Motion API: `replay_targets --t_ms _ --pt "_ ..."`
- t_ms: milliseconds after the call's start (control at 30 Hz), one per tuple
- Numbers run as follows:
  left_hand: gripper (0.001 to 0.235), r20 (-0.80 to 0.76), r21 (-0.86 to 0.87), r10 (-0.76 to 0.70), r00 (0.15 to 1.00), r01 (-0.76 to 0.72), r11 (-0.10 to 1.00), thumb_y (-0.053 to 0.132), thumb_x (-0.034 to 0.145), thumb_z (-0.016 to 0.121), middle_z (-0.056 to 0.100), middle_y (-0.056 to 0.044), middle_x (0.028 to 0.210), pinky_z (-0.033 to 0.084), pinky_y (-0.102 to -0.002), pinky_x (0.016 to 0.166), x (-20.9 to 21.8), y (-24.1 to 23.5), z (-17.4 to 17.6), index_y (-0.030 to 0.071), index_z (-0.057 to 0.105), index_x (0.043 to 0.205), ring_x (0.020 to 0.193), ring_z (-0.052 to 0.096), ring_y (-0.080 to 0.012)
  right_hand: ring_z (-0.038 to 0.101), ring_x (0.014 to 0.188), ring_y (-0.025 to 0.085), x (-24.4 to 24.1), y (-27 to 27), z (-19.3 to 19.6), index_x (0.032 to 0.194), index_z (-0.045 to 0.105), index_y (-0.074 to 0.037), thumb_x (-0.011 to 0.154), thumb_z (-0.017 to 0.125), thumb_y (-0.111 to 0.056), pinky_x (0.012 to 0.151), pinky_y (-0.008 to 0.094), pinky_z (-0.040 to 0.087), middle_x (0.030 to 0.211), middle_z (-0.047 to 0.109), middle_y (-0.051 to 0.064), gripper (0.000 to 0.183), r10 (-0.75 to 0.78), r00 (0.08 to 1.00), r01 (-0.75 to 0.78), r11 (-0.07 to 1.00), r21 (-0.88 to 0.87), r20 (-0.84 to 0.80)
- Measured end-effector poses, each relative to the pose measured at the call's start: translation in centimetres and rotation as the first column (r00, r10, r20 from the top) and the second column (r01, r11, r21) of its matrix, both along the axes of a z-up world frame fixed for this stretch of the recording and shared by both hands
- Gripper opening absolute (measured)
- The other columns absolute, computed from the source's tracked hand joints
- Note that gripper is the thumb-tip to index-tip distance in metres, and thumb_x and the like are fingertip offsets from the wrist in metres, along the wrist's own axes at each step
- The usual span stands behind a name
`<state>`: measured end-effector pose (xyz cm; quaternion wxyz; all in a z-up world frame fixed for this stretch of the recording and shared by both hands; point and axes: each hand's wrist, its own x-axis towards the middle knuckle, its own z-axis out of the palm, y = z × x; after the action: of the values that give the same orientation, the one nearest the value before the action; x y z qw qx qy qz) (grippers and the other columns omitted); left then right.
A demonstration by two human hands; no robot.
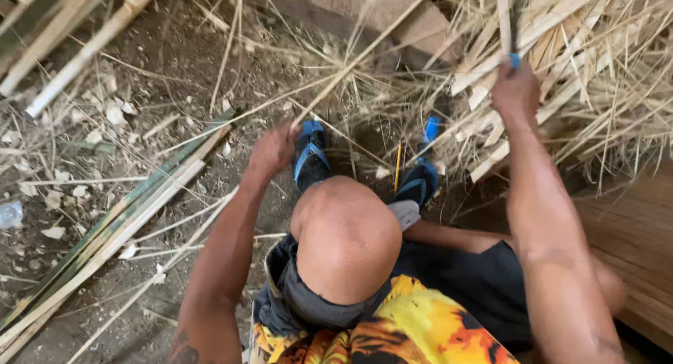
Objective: The person sits on the ground and uses a machete to split long bamboo poles into thin strips. They repeatedly strike the bamboo against a wooden block to separate the material, then gather the resulting strips.
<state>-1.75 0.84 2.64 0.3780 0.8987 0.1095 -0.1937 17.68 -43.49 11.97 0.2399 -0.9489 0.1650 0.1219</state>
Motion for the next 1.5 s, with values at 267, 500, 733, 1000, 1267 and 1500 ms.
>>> replay_targets --t_ms 267,500,733,1000,1267,1500 --pt "0.037 -0.154 -0.221 0.043 0.987 -0.077 0.972 0.042 0.103 0.046 0.072 -0.021 0.088 0.054 -0.052 0.076 0.4 -2.9 -2.3 0.013 0.062 0.119 0.083 0.073 -0.0414 0.062 0.066 0.025 -7.5 5.3 -1.7 0.118 0.052 -0.001 0.113 0.034 -0.059 0.061 0.047 0.053 0.08 0.063 0.012 0.061 0.378 0.915 -0.392 0.916 -0.088 -0.138" --pt "0.047 -0.052 -0.216 -0.025 0.998 0.013 0.976 0.043 0.105 0.045 0.069 -0.022 0.083 0.052 -0.05 0.076 0.2 -2.6 -6.6 0.005 0.067 0.09 0.08 0.068 -0.0407 0.072 0.087 0.042 -10.0 11.7 -1.5 0.126 0.05 -0.005 0.107 0.04 -0.055 0.08 0.059 0.054 0.096 0.074 0.025 0.054 0.548 0.744 -0.619 0.781 -0.085 -0.382" --pt "0.05 -0.117 -0.176 -0.081 0.99 0.059 0.983 0.044 0.107 0.043 0.067 -0.023 0.084 0.05 -0.05 0.075 -3.4 0.0 -7.0 0.004 0.067 0.091 0.079 0.064 -0.0401 0.074 0.086 0.039 -4.5 5.0 -3.8 0.111 0.064 -0.009 0.101 0.049 -0.043 0.074 0.058 0.057 0.096 0.071 0.021 0.038 0.607 0.694 -0.715 0.644 -0.273 -0.387" --pt "0.055 -0.199 -0.337 0.001 0.98 -0.069 0.939 0.052 0.105 0.042 0.062 -0.018 0.072 0.05 -0.048 0.066 -4.5 1.8 -7.2 0.006 0.068 0.092 0.07 0.06 -0.0345 0.068 0.087 0.043 -2.6 2.1 -1.8 0.113 0.06 -0.002 0.107 0.049 -0.05 0.091 0.065 0.042 0.083 0.073 0.019 0.049 0.616 0.757 -0.639 0.63 -0.441 -0.217" --pt "0.046 -0.217 -0.318 0.046 0.975 -0.116 0.941 0.047 0.103 0.05 0.068 -0.012 0.073 0.054 -0.04 0.064 -2.1 1.4 -5.9 0.004 0.065 0.099 0.065 0.068 -0.0241 0.067 0.08 0.043 -4.5 -0.8 -3.9 0.117 0.055 -0.002 0.115 0.044 -0.042 0.072 0.056 0.052 0.089 0.068 0.023 0.041 0.122 0.992 -0.117 0.985 -0.125 0.033" --pt "0.049 -0.314 -0.376 0.018 0.949 -0.141 0.916 0.044 0.099 0.054 0.076 -0.013 0.082 0.059 -0.039 0.074 -3.3 2.3 -6.6 0.006 0.065 0.127 0.076 0.075 -0.0241 0.064 0.067 0.039 -7.8 3.0 -3.0 0.122 0.051 -0.001 0.113 0.042 -0.044 0.063 0.052 0.053 0.077 0.063 0.017 0.044 0.311 0.949 -0.313 0.948 -0.063 -0.046"
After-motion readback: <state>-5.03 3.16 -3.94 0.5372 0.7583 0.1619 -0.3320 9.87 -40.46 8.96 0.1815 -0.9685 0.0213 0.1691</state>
